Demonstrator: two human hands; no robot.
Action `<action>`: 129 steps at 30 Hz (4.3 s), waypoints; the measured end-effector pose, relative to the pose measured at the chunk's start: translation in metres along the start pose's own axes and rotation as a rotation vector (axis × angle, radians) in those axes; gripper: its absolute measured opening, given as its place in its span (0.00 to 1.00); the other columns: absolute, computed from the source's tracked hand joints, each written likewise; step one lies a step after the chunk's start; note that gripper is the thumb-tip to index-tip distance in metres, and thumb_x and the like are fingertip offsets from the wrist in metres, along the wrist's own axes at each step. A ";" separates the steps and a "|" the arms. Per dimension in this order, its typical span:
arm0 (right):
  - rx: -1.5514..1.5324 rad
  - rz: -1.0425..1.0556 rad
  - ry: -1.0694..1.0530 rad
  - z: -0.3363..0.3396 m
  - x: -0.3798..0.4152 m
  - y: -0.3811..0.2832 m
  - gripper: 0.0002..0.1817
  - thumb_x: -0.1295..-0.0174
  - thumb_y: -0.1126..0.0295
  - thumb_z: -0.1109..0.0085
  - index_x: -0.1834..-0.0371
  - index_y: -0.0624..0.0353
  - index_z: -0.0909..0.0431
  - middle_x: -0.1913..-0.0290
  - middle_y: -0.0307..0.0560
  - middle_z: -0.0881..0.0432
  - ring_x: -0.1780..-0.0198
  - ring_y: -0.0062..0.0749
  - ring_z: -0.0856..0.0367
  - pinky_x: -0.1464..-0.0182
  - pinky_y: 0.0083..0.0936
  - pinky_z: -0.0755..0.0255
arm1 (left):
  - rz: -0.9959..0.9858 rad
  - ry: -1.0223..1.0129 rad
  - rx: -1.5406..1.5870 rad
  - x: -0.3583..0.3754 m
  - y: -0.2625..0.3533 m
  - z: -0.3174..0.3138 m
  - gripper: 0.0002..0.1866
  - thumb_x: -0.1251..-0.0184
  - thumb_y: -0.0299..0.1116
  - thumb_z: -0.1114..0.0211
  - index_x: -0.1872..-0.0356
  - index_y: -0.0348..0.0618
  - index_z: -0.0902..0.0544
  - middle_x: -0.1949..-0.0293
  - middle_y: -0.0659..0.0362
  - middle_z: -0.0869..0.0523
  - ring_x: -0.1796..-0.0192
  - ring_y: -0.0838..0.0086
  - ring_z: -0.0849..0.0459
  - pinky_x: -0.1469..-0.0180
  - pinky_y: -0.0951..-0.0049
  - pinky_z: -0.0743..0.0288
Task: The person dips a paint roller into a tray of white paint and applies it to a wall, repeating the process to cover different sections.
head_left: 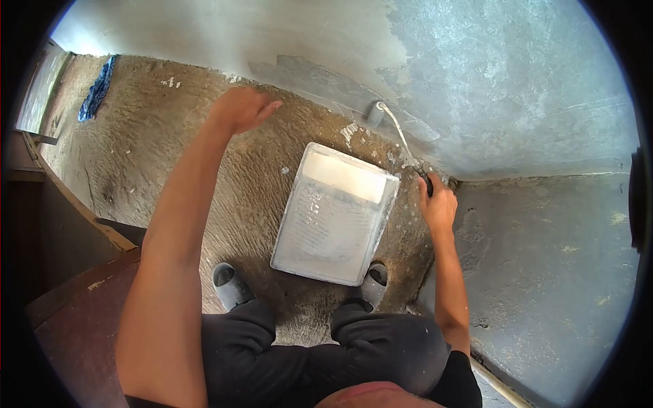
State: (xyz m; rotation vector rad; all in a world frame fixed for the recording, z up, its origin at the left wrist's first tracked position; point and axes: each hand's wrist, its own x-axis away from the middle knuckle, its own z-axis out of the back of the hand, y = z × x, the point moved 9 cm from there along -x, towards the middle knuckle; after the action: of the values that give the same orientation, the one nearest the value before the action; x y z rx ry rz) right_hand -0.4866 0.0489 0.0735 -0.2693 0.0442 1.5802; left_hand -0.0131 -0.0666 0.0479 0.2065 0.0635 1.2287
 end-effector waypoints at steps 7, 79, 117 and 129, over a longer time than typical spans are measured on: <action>-0.218 0.151 0.035 -0.072 -0.045 -0.084 0.18 0.21 0.49 0.35 0.50 0.53 0.13 0.64 0.60 0.08 0.63 0.63 0.08 0.61 0.55 0.16 | -0.034 0.100 0.006 0.008 -0.008 0.005 0.33 0.10 0.60 0.52 0.55 0.42 0.08 0.64 0.41 0.08 0.55 0.38 0.09 0.47 0.40 0.15; -0.678 0.352 -0.290 -0.190 -0.158 -0.531 0.22 0.26 0.64 0.31 0.32 0.55 0.22 0.49 0.65 0.08 0.44 0.68 0.10 0.43 0.57 0.19 | 0.702 -0.289 0.087 0.134 -0.134 -0.033 0.33 0.13 0.61 0.48 0.48 0.41 0.05 0.46 0.47 0.04 0.40 0.48 0.07 0.37 0.47 0.12; -0.640 0.395 -0.247 -0.168 -0.162 -0.459 0.21 0.25 0.61 0.31 0.33 0.56 0.20 0.50 0.67 0.08 0.45 0.71 0.11 0.43 0.60 0.20 | 0.622 -0.295 0.074 0.098 -0.125 -0.039 0.35 0.12 0.65 0.48 0.49 0.43 0.04 0.47 0.49 0.04 0.39 0.49 0.07 0.38 0.46 0.12; -0.351 0.421 -0.208 -0.082 -0.088 -0.162 0.22 0.20 0.60 0.34 0.31 0.60 0.20 0.60 0.68 0.10 0.59 0.67 0.09 0.54 0.51 0.18 | 0.410 -0.207 0.041 0.032 -0.083 -0.039 0.32 0.15 0.62 0.43 0.52 0.42 0.04 0.52 0.49 0.04 0.46 0.47 0.05 0.44 0.44 0.10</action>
State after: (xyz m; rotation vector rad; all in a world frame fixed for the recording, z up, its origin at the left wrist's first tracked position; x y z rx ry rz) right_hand -0.3145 -0.0485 0.0342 -0.3855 -0.3624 2.0264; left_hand 0.0690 -0.0580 -0.0043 0.3952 -0.1395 1.6072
